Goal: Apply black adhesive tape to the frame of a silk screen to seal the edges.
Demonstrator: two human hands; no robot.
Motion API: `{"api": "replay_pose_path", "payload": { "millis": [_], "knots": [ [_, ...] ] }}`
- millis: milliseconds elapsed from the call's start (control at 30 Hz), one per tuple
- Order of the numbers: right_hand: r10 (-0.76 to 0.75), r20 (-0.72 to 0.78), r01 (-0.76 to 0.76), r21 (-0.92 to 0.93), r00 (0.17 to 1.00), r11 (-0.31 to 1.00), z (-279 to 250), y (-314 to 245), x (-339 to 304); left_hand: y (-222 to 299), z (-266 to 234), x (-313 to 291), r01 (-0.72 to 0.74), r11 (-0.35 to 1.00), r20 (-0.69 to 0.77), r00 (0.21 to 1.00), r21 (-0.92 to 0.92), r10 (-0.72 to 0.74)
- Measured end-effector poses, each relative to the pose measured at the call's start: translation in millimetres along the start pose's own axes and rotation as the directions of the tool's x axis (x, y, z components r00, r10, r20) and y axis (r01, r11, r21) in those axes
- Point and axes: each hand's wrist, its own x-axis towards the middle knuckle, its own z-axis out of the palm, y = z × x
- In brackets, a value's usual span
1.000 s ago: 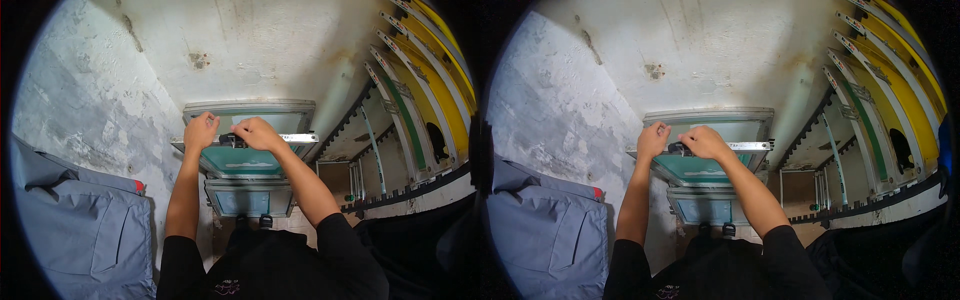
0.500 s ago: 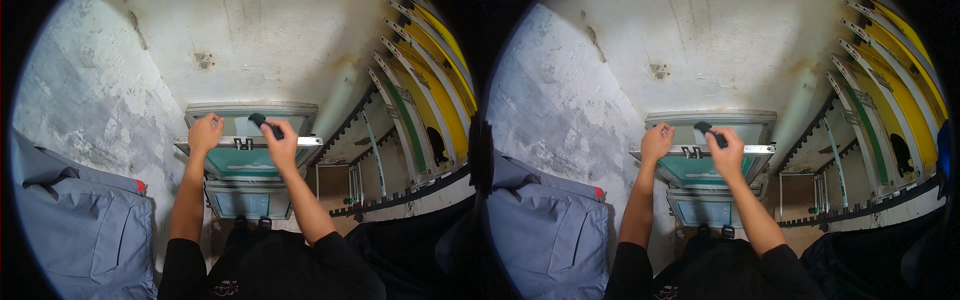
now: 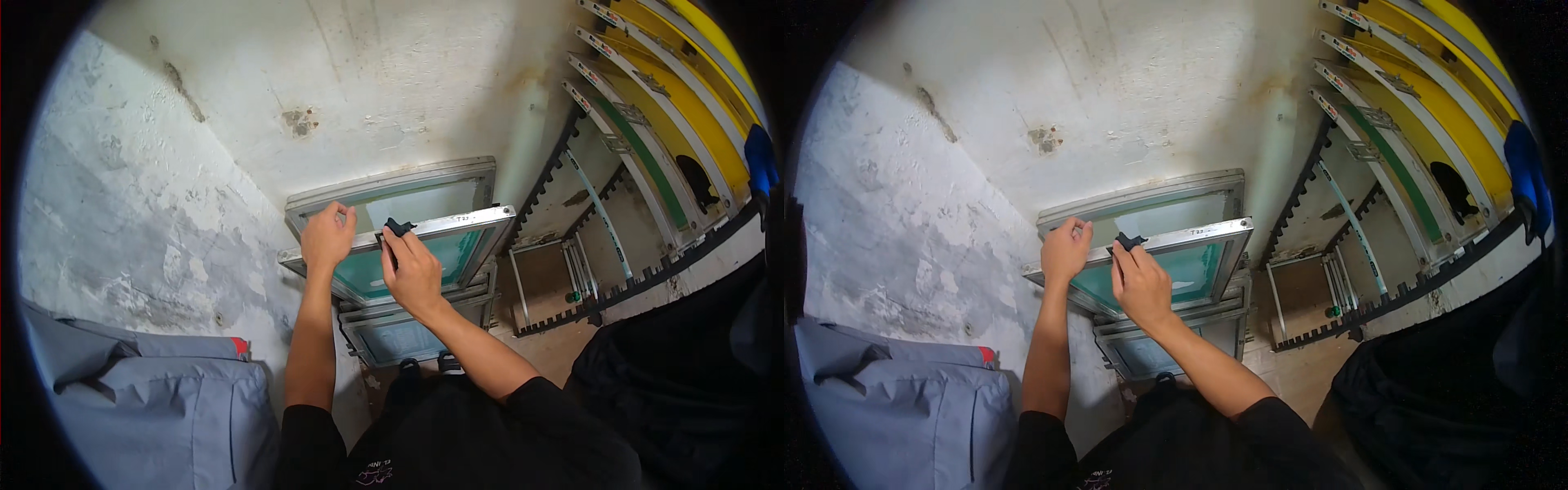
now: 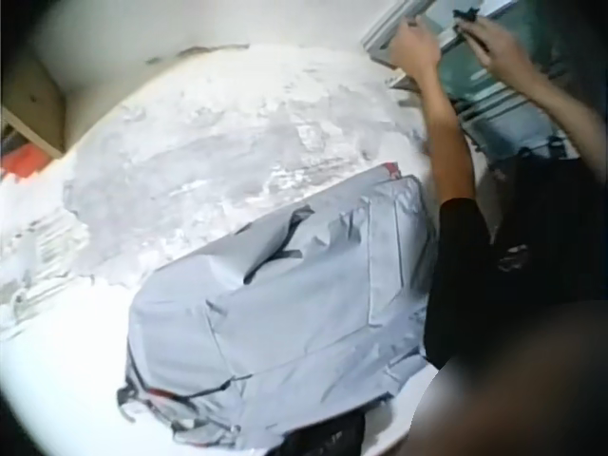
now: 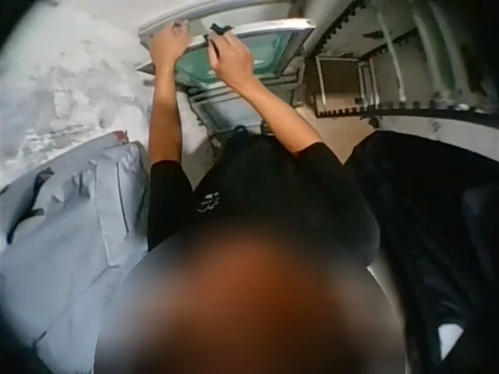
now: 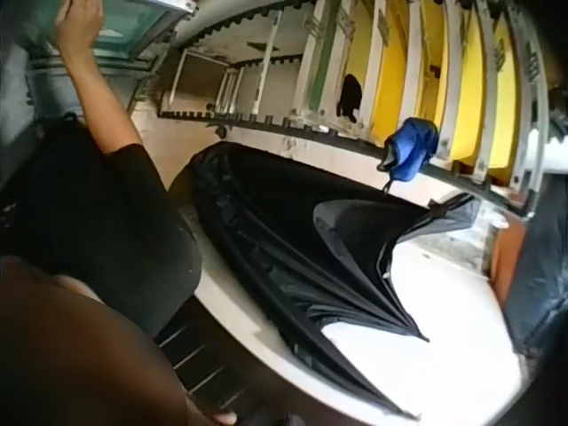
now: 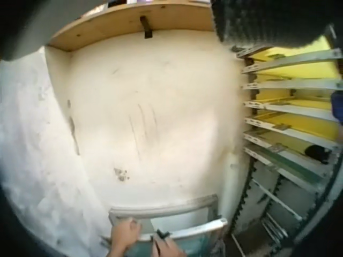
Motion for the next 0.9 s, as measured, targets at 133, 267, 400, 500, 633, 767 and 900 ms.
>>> {"api": "replay_pose_path", "payload": {
  "millis": [133, 267, 400, 500, 633, 767, 900],
  "knots": [
    [0.072, -0.014, -0.072, 0.04, 0.997, 0.997, 2, -6, -3, 0, -1, 1, -0.014, 1.0, 0.018, 1.0, -0.016, 0.015],
    [0.053, -0.097, -0.05, 0.034, 0.994, 0.998, 11, -6, -7, -2, -4, -1, -0.037, 0.999, 0.036, 0.999, -0.028, 0.038],
    [0.082, -0.105, -0.081, 0.016, 0.991, 0.997, 12, -9, -18, -4, -3, -2, -0.066, 0.997, 0.048, 0.996, -0.05, 0.068],
    [0.166, -0.068, -0.167, -0.005, 0.984, 0.986, 12, -19, -20, -6, -3, 0, -0.097, 0.995, 0.049, 0.994, -0.031, 0.098],
    [0.236, 0.051, -0.228, -0.128, 0.97, 0.965, 1, -25, -11, -7, -3, 3, -0.124, 0.992, 0.077, 0.989, -0.008, 0.124],
    [0.26, 0.177, -0.229, -0.18, 0.949, 0.957, -9, -25, -4, -7, -4, 4, -0.139, 0.99, 0.094, 0.986, -0.014, 0.139],
    [0.265, 0.188, -0.237, -0.158, 0.946, 0.959, -16, -22, 3, -8, -4, 3, -0.144, 0.99, 0.075, 0.987, -0.001, 0.143]
  ]
}}
